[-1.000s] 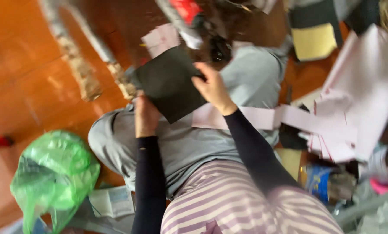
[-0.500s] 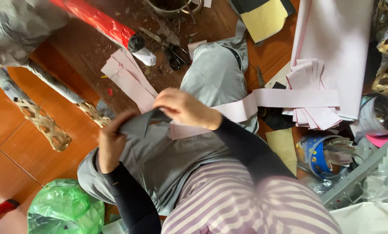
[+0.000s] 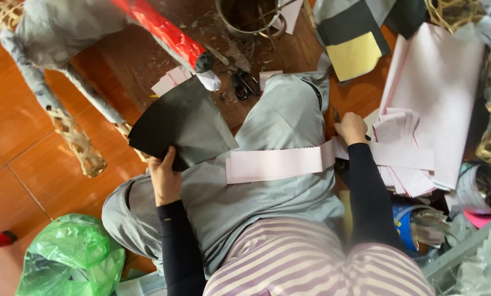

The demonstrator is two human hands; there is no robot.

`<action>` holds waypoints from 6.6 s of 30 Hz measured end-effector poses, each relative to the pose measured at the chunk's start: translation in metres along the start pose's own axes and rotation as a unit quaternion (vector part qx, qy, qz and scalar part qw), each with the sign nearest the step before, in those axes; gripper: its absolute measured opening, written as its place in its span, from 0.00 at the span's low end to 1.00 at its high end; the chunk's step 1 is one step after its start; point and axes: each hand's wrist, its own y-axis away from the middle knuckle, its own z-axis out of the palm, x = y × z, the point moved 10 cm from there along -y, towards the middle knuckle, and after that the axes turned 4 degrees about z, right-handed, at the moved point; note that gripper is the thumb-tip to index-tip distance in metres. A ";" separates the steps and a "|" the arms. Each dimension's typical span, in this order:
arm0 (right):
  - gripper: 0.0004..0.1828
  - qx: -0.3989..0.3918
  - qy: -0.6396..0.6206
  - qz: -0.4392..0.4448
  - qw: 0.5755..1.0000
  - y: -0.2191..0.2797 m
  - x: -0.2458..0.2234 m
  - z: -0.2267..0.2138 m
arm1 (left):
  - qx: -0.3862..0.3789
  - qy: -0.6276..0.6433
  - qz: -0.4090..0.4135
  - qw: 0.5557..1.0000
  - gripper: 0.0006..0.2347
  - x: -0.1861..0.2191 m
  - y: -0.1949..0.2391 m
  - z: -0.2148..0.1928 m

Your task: The person is wrapping parts of a giraffe-shaped craft model with red and black paper strips and using scissors to cut them.

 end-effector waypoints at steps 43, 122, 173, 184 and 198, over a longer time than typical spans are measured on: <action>0.50 -0.453 -0.437 -0.453 0.632 0.358 -0.306 -0.095 | 0.080 0.229 -0.109 0.964 0.04 -0.026 0.001 -0.006; 0.44 -0.587 -0.662 -0.195 0.423 0.346 -0.298 -0.054 | -0.028 -0.075 0.107 0.991 0.03 -0.001 -0.010 -0.020; 0.42 -0.543 -0.390 -0.401 0.626 0.379 -0.333 -0.077 | -0.278 -0.271 0.089 0.917 0.07 0.062 0.019 0.058; 0.43 -0.610 -0.512 -0.287 0.533 0.378 -0.340 -0.055 | -0.320 -0.300 0.072 0.896 0.09 0.040 0.025 0.068; 0.24 0.159 -0.188 -0.213 0.945 0.100 -0.110 -0.149 | -0.065 0.011 0.067 0.996 0.07 0.033 0.005 0.007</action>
